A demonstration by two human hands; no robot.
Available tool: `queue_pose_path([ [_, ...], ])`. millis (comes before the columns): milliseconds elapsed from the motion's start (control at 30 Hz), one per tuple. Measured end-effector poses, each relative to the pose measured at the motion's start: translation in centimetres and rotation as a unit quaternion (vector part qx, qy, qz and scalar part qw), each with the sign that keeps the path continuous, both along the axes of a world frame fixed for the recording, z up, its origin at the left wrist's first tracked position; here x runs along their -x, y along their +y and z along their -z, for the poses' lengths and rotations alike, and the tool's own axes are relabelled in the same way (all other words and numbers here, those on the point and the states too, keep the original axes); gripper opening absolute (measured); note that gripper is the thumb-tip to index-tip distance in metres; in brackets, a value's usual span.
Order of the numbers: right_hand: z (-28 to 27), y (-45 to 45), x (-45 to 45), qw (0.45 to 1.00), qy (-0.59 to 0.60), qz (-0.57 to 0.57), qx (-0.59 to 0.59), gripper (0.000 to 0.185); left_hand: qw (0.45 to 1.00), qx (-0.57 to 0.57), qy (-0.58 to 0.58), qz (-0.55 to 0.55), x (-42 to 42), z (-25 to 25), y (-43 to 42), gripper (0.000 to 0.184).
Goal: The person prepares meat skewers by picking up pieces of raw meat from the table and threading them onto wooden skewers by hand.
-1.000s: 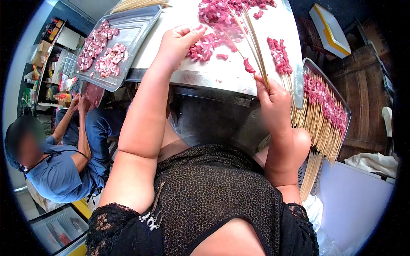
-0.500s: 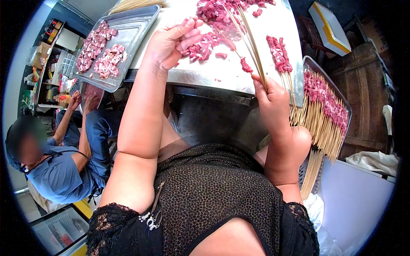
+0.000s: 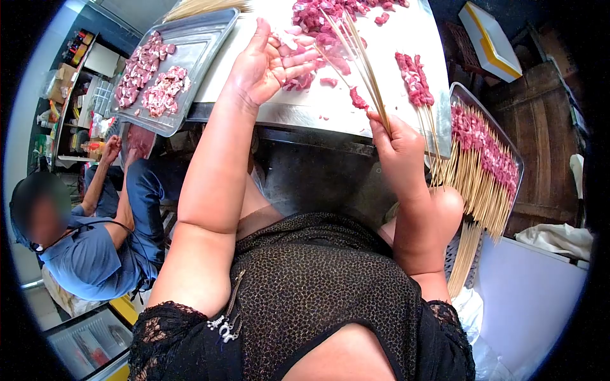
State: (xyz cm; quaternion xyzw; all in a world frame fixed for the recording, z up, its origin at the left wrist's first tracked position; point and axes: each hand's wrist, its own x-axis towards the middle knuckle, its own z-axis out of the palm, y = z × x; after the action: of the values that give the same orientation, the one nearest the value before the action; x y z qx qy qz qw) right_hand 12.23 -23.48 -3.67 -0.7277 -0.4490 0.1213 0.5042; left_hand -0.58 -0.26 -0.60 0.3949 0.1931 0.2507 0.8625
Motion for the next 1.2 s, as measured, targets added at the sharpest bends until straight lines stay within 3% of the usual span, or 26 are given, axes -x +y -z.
queue_pose_path([
  [67, 0.3, 0.0, -0.2, 1.0, -0.001, 0.001, -0.001, 0.016, 1.0, 0.018, -0.009, 0.025, 0.0, -0.3, -0.5, 0.055],
  [133, 0.4, 0.0, -0.3, 1.0, -0.001, 0.003, -0.001, 0.016, 0.993, -0.104, 0.047, -0.003, 0.2, -0.5, -1.1, 0.049],
  [167, 0.4, -0.1, -0.4, 1.0, 0.001, 0.005, -0.002, 0.016, 0.993, -0.104, 0.047, -0.003, 0.3, -0.7, -1.2, 0.049],
  [233, 0.2, -0.2, -0.5, 1.0, 0.003, 0.007, -0.004, 0.016, 0.894, -0.338, 0.289, -0.047, 0.5, -1.1, -1.2, 0.039],
  [267, 0.2, -0.2, -0.5, 1.0, 0.007, 0.006, -0.005, 0.016, 0.894, -0.339, 0.289, -0.046, 0.6, -0.7, -0.8, 0.039],
  [333, 0.1, -0.2, -0.5, 1.0, 0.012, 0.006, -0.006, 0.016, 0.731, -0.59, 0.3, -0.166, 0.3, -1.3, -1.5, 0.035],
  [367, 0.2, -0.1, -0.5, 1.0, 0.006, 0.004, -0.006, 0.016, 0.846, -0.399, 0.324, -0.137, 0.4, -1.7, -1.8, 0.032],
  [400, 0.2, -0.1, -0.5, 1.0, 0.0, 0.002, -0.007, 0.016, 0.846, -0.399, 0.325, -0.137, 0.7, -1.8, -1.6, 0.032],
  [467, 0.2, 0.0, -0.4, 1.0, -0.002, 0.005, -0.006, 0.016, 0.945, -0.283, 0.138, -0.083, 1.2, -1.9, -0.5, 0.027],
  [600, 0.4, 0.3, -0.3, 1.0, -0.004, -0.005, -0.003, 0.016, 0.949, -0.223, 0.208, -0.074, 0.8, -0.1, 1.4, 0.031],
  [733, 0.2, 0.2, -0.1, 1.0, -0.01, -0.005, -0.009, 0.015, 0.984, -0.151, 0.06, -0.074, 0.4, 0.3, 1.5, 0.04],
  [867, 0.3, 0.3, -0.1, 1.0, 0.009, -0.012, -0.018, 0.015, 0.986, -0.14, 0.053, -0.067, 0.5, -0.4, 0.1, 0.047],
  [933, 0.2, 0.2, -0.1, 1.0, 0.014, -0.014, -0.018, 0.015, 0.994, -0.111, -0.002, -0.008, 0.4, -0.2, 0.2, 0.052],
  [1033, 0.0, 0.1, 0.2, 0.998, 0.043, -0.032, -0.018, 0.016, 0.995, -0.092, 0.007, -0.033, 0.3, -0.5, 0.0, 0.042],
  [1100, 0.4, 0.2, 0.3, 0.992, 0.105, -0.068, -0.016, 0.017, 0.996, -0.086, 0.013, -0.032, -0.1, -0.5, -0.3, 0.043],
  [1200, 1.4, 0.6, 0.4, 0.992, 0.096, -0.075, -0.037, 0.017, 0.998, -0.056, 0.006, -0.024, -0.5, -0.8, -1.4, 0.046],
])
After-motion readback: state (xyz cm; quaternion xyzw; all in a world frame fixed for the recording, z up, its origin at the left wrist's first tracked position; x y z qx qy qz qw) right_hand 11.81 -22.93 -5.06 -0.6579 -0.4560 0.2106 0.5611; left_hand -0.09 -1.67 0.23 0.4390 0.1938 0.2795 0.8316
